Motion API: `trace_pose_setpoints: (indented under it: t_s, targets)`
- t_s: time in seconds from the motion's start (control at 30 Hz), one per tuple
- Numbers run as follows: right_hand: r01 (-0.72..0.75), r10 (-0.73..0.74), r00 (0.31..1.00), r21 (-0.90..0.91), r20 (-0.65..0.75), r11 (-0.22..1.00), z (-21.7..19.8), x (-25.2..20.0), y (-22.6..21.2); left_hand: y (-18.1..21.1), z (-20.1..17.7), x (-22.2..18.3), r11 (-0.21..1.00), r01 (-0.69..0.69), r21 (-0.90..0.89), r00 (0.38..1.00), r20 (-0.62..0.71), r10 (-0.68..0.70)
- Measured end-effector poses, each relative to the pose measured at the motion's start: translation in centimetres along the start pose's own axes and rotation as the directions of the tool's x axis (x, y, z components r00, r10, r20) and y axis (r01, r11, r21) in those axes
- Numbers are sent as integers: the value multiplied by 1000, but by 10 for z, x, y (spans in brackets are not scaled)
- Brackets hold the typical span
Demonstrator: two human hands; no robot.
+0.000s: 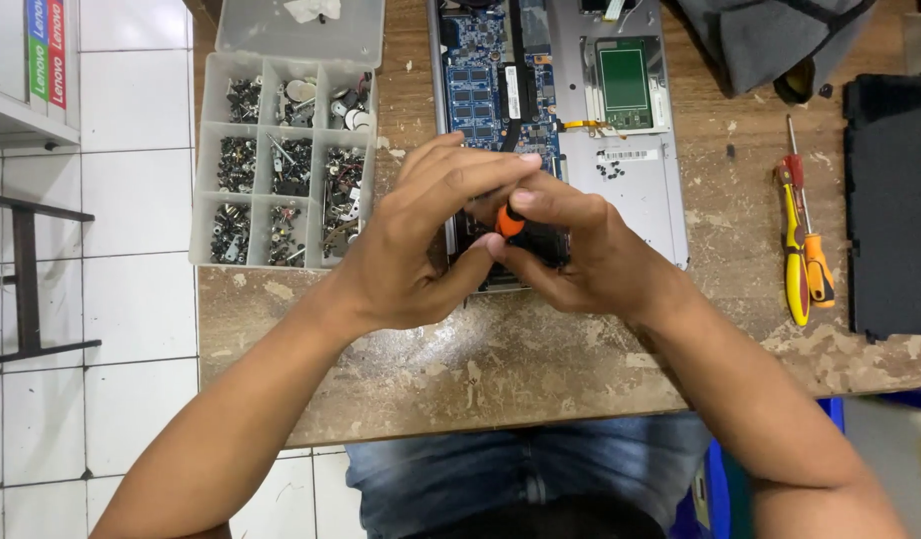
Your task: The person is repairing a laptop by using a screwdriver to manipulate internal components and screws on the motherboard.
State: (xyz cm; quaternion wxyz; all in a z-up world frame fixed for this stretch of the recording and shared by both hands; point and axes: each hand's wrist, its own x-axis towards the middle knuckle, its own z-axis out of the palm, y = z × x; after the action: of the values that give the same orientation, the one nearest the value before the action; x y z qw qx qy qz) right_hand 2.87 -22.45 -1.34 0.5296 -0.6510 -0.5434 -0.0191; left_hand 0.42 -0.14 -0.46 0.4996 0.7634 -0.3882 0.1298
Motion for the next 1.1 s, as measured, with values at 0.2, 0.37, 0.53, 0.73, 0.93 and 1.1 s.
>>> trace_pose_setpoints:
  t_s: [0.2, 0.37, 0.53, 0.73, 0.93, 1.1]
  targets:
    - [-76, 76, 997, 88, 11, 993, -1, -13, 2, 3, -4, 4, 1000, 20, 19, 1000, -11, -20]
    - [-64, 48, 995, -185, -93, 981, 3, -23, 11, -6, -7, 0, 996, 81, 42, 996, 31, -83]
    - [-60, 62, 998, 89, -14, 994, -1, -9, -2, 13, -20, 16, 889, 453, 65, 872, 179, -457]
    - [-90, 68, 991, -197, -113, 976, 11, -28, 12, 21, -23, 24, 742, 664, 86, 689, 315, -653]
    - [-61, 61, 996, 2, -62, 998, 3, -7, -5, 26, -21, 28, 661, 712, 236, 576, 341, -743]
    - [-150, 119, 976, -162, -184, 975, 15, -18, 12, 19, -22, 19, 726, 633, 268, 596, 430, -678]
